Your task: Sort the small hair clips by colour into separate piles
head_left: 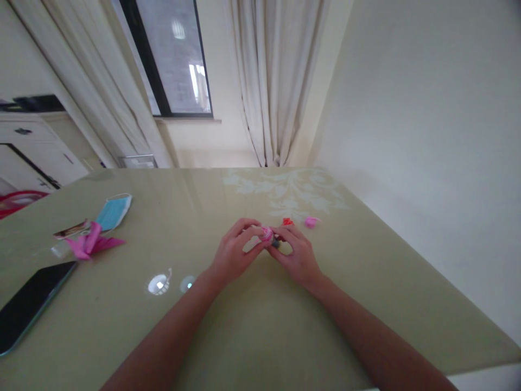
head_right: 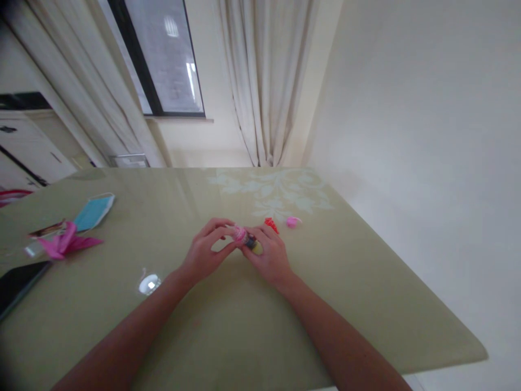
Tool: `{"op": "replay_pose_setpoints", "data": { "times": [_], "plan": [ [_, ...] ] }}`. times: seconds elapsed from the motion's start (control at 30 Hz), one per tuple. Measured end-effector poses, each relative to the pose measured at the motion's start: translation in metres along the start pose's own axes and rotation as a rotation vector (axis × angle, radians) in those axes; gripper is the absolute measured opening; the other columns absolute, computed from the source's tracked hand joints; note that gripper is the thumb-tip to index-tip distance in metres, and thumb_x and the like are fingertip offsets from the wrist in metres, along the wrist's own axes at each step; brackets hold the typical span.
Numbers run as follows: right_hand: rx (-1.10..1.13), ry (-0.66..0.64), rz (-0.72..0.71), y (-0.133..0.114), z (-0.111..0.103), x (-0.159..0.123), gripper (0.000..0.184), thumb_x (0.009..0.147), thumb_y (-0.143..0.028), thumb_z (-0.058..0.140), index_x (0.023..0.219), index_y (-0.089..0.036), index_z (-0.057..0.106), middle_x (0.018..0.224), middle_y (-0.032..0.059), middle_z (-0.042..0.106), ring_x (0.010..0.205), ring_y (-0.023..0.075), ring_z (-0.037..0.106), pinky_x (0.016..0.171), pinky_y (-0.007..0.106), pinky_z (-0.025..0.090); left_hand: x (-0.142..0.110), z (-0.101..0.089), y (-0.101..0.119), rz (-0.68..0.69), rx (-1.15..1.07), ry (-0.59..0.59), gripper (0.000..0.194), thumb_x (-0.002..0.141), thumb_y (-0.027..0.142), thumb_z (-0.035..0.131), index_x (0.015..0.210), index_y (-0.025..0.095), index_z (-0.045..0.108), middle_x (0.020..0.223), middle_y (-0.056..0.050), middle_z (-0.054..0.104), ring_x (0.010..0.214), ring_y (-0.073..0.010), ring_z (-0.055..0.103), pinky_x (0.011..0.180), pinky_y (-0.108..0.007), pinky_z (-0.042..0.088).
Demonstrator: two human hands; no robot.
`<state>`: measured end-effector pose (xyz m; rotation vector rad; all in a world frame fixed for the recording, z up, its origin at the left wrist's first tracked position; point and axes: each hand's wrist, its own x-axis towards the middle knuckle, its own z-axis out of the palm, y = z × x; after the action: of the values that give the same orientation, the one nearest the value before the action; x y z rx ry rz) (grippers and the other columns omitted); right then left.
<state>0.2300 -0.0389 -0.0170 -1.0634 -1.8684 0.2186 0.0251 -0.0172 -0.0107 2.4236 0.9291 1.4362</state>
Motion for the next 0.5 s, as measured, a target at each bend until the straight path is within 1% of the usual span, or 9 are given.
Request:
{"op": "replay_pose_setpoints", "data": {
  "times": [0.1, 0.17, 0.2, 0.23, 0.27, 0.33, 0.4, 0.47, 0.5],
  "plan": [
    [0.009, 0.046, 0.029, 0.002, -0.001, 0.002, 0.025, 0.095, -0.036, 0.076, 0.117, -0.024, 0.074, 0.104, 0.0084, 0.075, 0.088, 0.0229, 0.071, 0.082, 0.037, 0.062, 0.002, -0.003, 0.000, -0.039, -0.042, 0.082, 0.025, 0.098, 0.036, 0.070, 0.118, 0.022, 0.065, 0.114, -0.009, 0.072, 0.092, -0.0162, 0.071, 0.077, -0.029, 0.061],
    [0.008, 0.098, 0.067, 0.004, -0.003, 0.004, 0.024, 0.094, -0.039, 0.076, 0.113, -0.024, 0.074, 0.100, 0.0077, 0.074, 0.081, 0.0217, 0.070, 0.078, 0.037, 0.062, 0.002, -0.004, -0.004, -0.114, -0.023, 0.112, 0.021, 0.102, 0.037, 0.063, 0.117, 0.021, 0.065, 0.106, -0.007, 0.072, 0.084, -0.0145, 0.069, 0.073, -0.027, 0.059],
    [0.010, 0.124, 0.086, 0.006, -0.003, 0.006, 0.024, 0.094, -0.040, 0.076, 0.112, -0.024, 0.075, 0.098, 0.0074, 0.074, 0.079, 0.0212, 0.069, 0.076, 0.036, 0.062, 0.001, -0.004, -0.009, -0.159, 0.008, 0.103, 0.019, 0.105, 0.036, 0.058, 0.114, 0.021, 0.066, 0.102, -0.006, 0.072, 0.082, -0.0144, 0.069, 0.073, -0.027, 0.059],
    [0.014, 0.147, 0.102, 0.007, -0.004, 0.007, 0.025, 0.093, -0.041, 0.076, 0.111, -0.023, 0.075, 0.096, 0.0072, 0.074, 0.077, 0.0208, 0.069, 0.074, 0.036, 0.062, -0.001, -0.002, -0.014, -0.201, 0.051, 0.077, 0.020, 0.107, 0.035, 0.054, 0.110, 0.021, 0.068, 0.099, -0.005, 0.071, 0.081, -0.0147, 0.068, 0.074, -0.027, 0.058],
    [0.019, 0.164, 0.116, 0.009, -0.005, 0.008, 0.026, 0.093, -0.041, 0.076, 0.110, -0.022, 0.075, 0.095, 0.0071, 0.074, 0.075, 0.0206, 0.068, 0.072, 0.036, 0.062, -0.003, 0.000, -0.020, -0.233, 0.101, 0.028, 0.022, 0.107, 0.034, 0.052, 0.107, 0.021, 0.070, 0.097, -0.005, 0.071, 0.081, -0.0153, 0.068, 0.076, -0.028, 0.058],
    [0.025, 0.182, 0.133, 0.011, -0.005, 0.009, 0.026, 0.092, -0.040, 0.077, 0.110, -0.021, 0.076, 0.094, 0.0073, 0.074, 0.075, 0.0205, 0.068, 0.071, 0.035, 0.062, -0.008, 0.005, -0.031, -0.249, 0.209, -0.100, 0.020, 0.104, 0.033, 0.058, 0.106, 0.021, 0.074, 0.100, -0.006, 0.071, 0.089, -0.0187, 0.068, 0.084, -0.034, 0.058],
    [0.025, 0.183, 0.137, 0.012, -0.005, 0.010, 0.026, 0.091, -0.040, 0.077, 0.109, -0.021, 0.076, 0.093, 0.0075, 0.074, 0.076, 0.0207, 0.068, 0.071, 0.035, 0.061, -0.012, 0.012, -0.039, -0.245, 0.267, -0.231, 0.017, 0.100, 0.030, 0.063, 0.102, 0.020, 0.077, 0.098, -0.007, 0.071, 0.094, -0.0214, 0.068, 0.088, -0.037, 0.057],
    [0.025, 0.179, 0.134, 0.013, -0.005, 0.009, 0.026, 0.091, -0.039, 0.078, 0.109, -0.021, 0.076, 0.092, 0.0072, 0.074, 0.076, 0.0208, 0.068, 0.071, 0.035, 0.061, -0.014, 0.016, -0.043, -0.249, 0.278, -0.317, 0.014, 0.098, 0.026, 0.065, 0.093, 0.020, 0.076, 0.096, -0.007, 0.071, 0.094, -0.0226, 0.068, 0.087, -0.037, 0.056],
    [0.026, 0.176, 0.133, 0.013, -0.005, 0.009, 0.026, 0.091, -0.039, 0.078, 0.109, -0.022, 0.076, 0.092, 0.0069, 0.074, 0.076, 0.0207, 0.068, 0.071, 0.035, 0.061, -0.014, 0.016, -0.044, -0.255, 0.273, -0.334, 0.015, 0.098, 0.025, 0.064, 0.089, 0.020, 0.075, 0.095, -0.007, 0.070, 0.093, -0.0228, 0.068, 0.086, -0.037, 0.056]
  ]
}}
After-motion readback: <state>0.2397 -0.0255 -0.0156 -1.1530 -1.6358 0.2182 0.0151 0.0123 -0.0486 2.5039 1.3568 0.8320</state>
